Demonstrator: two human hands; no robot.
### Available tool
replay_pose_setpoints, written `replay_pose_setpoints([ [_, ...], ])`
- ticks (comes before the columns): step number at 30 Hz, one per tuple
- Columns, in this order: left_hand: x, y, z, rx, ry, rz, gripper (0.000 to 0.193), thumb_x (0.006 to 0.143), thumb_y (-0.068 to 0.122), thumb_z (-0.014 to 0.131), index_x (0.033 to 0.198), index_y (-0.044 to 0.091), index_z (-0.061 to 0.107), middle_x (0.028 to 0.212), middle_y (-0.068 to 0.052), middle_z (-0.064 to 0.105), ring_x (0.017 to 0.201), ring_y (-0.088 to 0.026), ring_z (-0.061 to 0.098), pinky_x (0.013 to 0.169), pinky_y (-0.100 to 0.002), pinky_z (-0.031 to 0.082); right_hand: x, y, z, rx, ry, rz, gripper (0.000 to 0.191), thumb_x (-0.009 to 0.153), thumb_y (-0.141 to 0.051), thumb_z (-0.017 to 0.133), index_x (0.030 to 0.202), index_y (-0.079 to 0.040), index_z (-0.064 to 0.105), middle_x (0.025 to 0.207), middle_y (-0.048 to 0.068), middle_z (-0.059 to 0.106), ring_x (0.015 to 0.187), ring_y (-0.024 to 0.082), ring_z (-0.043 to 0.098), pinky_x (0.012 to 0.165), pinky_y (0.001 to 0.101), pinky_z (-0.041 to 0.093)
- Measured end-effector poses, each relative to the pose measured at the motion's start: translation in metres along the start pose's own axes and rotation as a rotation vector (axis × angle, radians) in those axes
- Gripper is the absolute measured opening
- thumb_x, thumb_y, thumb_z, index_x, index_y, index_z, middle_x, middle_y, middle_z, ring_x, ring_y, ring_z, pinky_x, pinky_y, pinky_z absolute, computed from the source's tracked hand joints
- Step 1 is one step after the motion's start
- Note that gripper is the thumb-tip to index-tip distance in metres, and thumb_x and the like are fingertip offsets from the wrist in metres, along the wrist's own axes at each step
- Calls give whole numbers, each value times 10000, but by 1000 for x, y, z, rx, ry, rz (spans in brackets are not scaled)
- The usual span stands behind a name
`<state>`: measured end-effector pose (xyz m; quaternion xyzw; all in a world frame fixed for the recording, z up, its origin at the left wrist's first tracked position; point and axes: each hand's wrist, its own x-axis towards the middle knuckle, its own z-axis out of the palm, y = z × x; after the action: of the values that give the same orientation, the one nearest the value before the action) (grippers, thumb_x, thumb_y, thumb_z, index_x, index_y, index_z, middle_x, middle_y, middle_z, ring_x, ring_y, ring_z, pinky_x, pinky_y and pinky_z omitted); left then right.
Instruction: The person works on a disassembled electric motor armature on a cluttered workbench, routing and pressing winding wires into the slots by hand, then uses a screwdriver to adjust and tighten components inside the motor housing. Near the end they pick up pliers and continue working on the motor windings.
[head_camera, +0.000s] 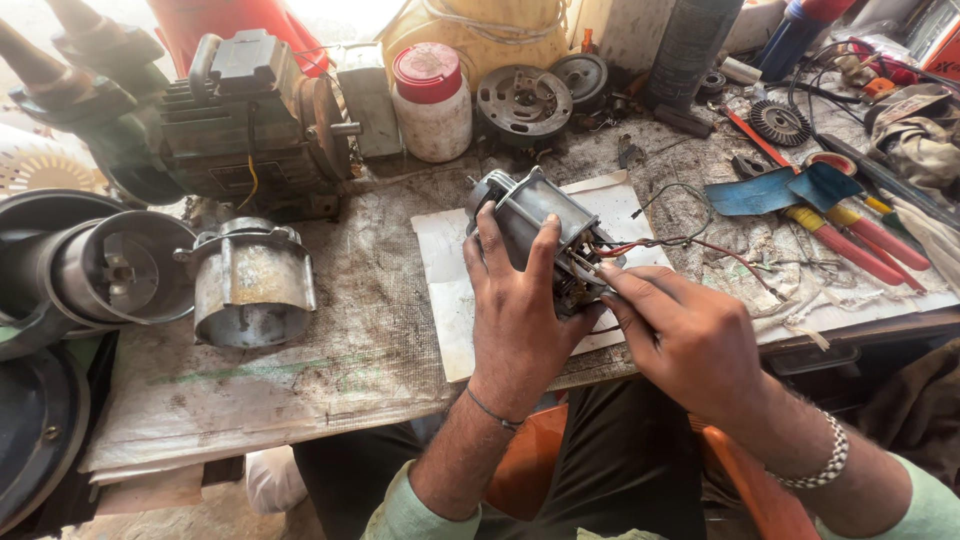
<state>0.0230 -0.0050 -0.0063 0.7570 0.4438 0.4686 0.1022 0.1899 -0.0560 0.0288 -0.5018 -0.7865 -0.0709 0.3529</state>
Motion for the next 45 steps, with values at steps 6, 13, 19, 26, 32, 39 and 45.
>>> replay_pose_setpoints([
  [6, 2, 0, -1, 14, -8, 35, 1075, 542, 221, 979, 1448, 73, 419, 1464, -497, 235, 1402, -676, 285, 1130, -725, 286, -3, 17, 2, 85, -58, -44, 400, 916, -40, 701, 1312, -97, 705, 982, 104, 727, 755, 205, 716, 636, 317, 550],
  [13, 1, 2, -1, 21, -6, 21, 1060, 544, 227, 978, 1436, 83, 424, 1477, -476, 254, 1385, -682, 291, 1118, -716, 295, 5, 33, 2, 1190, -178, 840, 292, 983, -93, 660, 1238, -8, 773, 851, 25, 673, 532, 12, 448, 411, 197, 297],
  [19, -1, 1, 2, 13, 15, 21, 1058, 578, 237, 975, 1461, 98, 407, 1503, -479, 217, 1394, -675, 279, 1136, -719, 277, 5, 11, -3, 407, -150, 331, 353, 807, -84, 779, 1148, -31, 706, 914, 50, 744, 777, 89, 691, 630, 257, 567],
  [26, -1, 0, 1, 4, -11, 15, 1079, 572, 233, 969, 1475, 106, 391, 1527, -458, 187, 1396, -674, 257, 1130, -712, 278, 0, -5, 2, -75, 50, -68, 311, 891, -41, 746, 1201, -25, 728, 999, 137, 756, 821, 271, 730, 712, 358, 564],
  [32, -1, 1, -2, 4, -16, 16, 1086, 584, 248, 963, 1491, 123, 379, 1562, -422, 177, 1409, -660, 287, 1138, -692, 319, 1, 9, -1, 301, -102, 404, 293, 895, -78, 762, 1187, -74, 770, 730, 82, 759, 559, 142, 607, 508, 284, 492],
  [39, -1, 1, -4, 25, -34, -15, 1086, 595, 263, 978, 1493, 160, 378, 1580, -404, 161, 1373, -687, 288, 1062, -687, 380, -22, 56, -20, 1, 446, 219, 175, 1041, -60, 696, 1201, 8, 706, 1046, 135, 769, 730, 143, 678, 657, 260, 526],
  [45, -1, 1, -4, 51, -16, 9, 1097, 585, 283, 987, 1487, 178, 370, 1578, -384, 177, 1387, -664, 316, 1067, -682, 417, -24, 143, -42, -382, 159, 392, 298, 957, -92, 827, 1233, -16, 746, 1088, 184, 759, 898, 290, 726, 809, 395, 561],
])
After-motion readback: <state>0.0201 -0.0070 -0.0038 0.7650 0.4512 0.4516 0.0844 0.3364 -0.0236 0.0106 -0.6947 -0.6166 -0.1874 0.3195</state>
